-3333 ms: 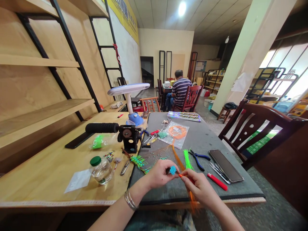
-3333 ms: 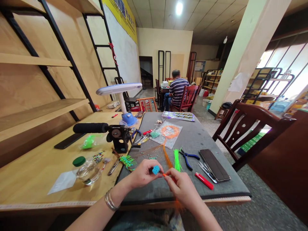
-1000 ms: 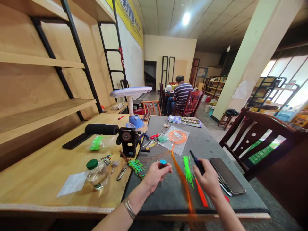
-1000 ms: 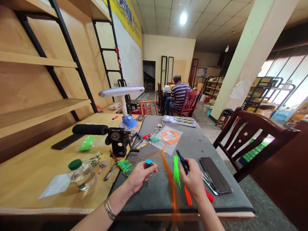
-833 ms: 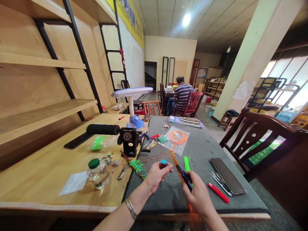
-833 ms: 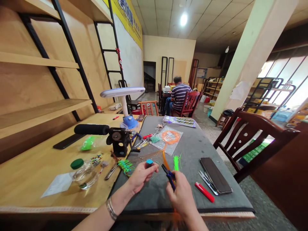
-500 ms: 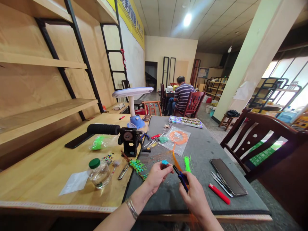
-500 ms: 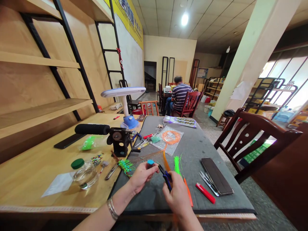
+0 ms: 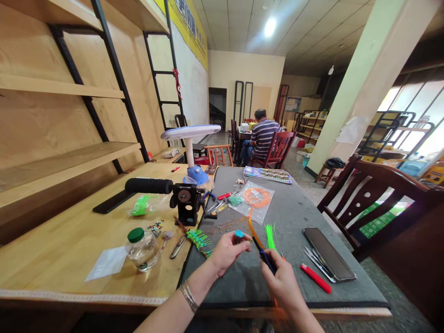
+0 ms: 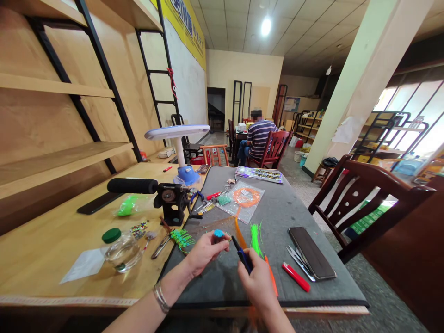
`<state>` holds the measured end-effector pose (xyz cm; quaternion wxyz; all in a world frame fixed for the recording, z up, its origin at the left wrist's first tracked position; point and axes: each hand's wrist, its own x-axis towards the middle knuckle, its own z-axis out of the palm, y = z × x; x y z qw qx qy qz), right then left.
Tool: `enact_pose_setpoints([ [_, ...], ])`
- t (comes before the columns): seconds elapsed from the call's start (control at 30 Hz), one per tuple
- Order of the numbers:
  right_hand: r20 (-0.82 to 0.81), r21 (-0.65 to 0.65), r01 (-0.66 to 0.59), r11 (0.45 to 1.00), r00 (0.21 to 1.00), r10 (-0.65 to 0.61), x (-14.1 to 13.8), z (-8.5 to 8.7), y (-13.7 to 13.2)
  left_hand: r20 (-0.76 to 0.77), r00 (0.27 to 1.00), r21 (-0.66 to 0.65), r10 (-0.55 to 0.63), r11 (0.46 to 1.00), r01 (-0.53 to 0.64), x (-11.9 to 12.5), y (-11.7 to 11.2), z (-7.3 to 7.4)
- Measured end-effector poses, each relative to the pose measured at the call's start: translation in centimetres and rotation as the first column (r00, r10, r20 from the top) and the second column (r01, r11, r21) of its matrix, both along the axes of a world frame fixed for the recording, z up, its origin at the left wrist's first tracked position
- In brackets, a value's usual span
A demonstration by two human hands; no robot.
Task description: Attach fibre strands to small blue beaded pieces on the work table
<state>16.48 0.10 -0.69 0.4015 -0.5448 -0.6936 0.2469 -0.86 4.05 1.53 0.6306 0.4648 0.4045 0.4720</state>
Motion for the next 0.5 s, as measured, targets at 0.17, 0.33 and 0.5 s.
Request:
enact_pose_setpoints([
  [0.17,-0.190,-0.112,-0.027,0.993,0.982,0.005,1.0,0.1,0.4,-0.103,0.994,0.126,-0.043,0.990,0.056,0.0,0.0,0.1],
  [0.33,-0.459,-0.274,-0.086,0.958,0.887,-0.052,1.0,0.3,0.2,-0.153,0.987,0.251,-0.055,0.963,0.093,0.7,-0.4,-0.1],
  [0.5,-0.660,-0.405,-0.162,0.900,0.733,-0.165,0.3,-0.2,0.3,-0.195,0.980,0.268,-0.046,0.958,0.099,1.1,-0.9,-0.1],
])
